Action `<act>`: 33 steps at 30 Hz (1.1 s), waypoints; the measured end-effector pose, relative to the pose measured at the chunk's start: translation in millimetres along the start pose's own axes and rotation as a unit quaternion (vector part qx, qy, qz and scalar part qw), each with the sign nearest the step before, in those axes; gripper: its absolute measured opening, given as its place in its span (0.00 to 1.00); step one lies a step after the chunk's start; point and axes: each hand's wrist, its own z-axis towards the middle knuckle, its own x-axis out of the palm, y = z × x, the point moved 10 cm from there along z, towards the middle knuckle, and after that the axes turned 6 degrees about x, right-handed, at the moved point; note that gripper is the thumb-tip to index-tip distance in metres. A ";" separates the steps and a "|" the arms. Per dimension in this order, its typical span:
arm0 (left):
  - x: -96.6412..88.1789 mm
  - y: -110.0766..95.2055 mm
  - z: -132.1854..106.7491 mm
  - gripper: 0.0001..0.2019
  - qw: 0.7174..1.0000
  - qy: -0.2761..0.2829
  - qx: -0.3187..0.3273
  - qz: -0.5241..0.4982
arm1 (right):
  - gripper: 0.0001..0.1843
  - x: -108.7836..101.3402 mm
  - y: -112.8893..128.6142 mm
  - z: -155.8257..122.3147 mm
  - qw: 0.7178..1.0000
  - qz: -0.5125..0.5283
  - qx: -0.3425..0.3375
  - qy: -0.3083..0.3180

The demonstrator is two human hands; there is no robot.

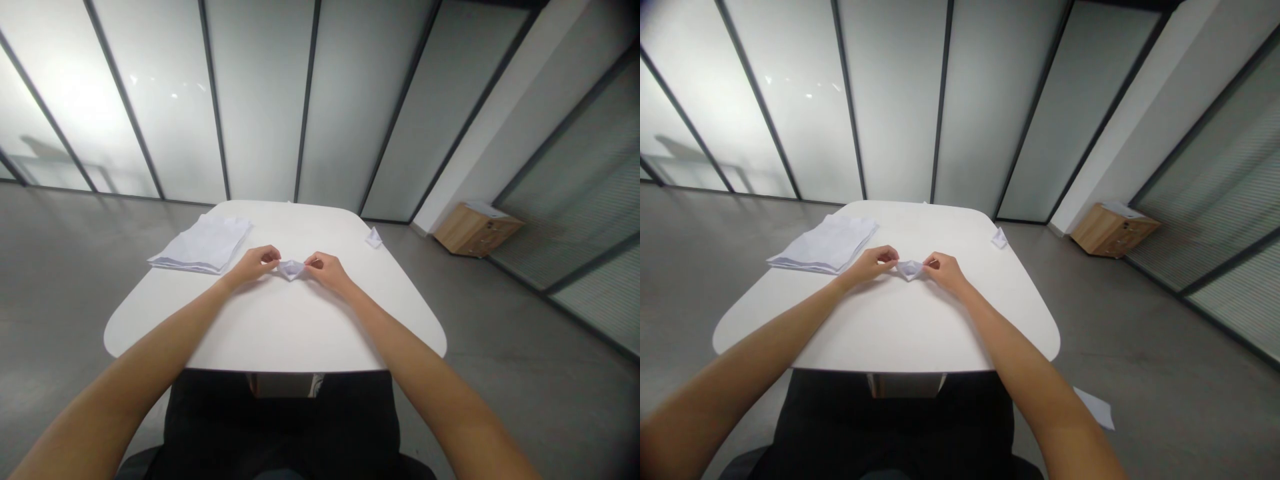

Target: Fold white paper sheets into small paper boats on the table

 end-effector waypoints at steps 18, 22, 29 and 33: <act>-0.1 20.9 -4.3 0.12 0.997 0.061 -0.023 0.032 | 0.08 -5.4 -15.9 2.8 0.998 -0.048 0.040 0.030; 0.2 20.5 -5.2 0.12 0.998 0.061 -0.023 0.023 | 0.09 -6.5 -12.8 2.1 0.998 -0.046 0.034 0.027; -3.7 16.7 -4.1 0.16 0.999 0.031 -0.027 0.012 | 0.12 -3.2 -3.7 1.6 0.998 -0.045 -0.019 0.037; -4.8 17.5 -3.7 0.19 0.999 0.018 -0.031 -0.003 | 0.12 -2.9 -2.3 2.5 0.998 -0.055 -0.033 0.026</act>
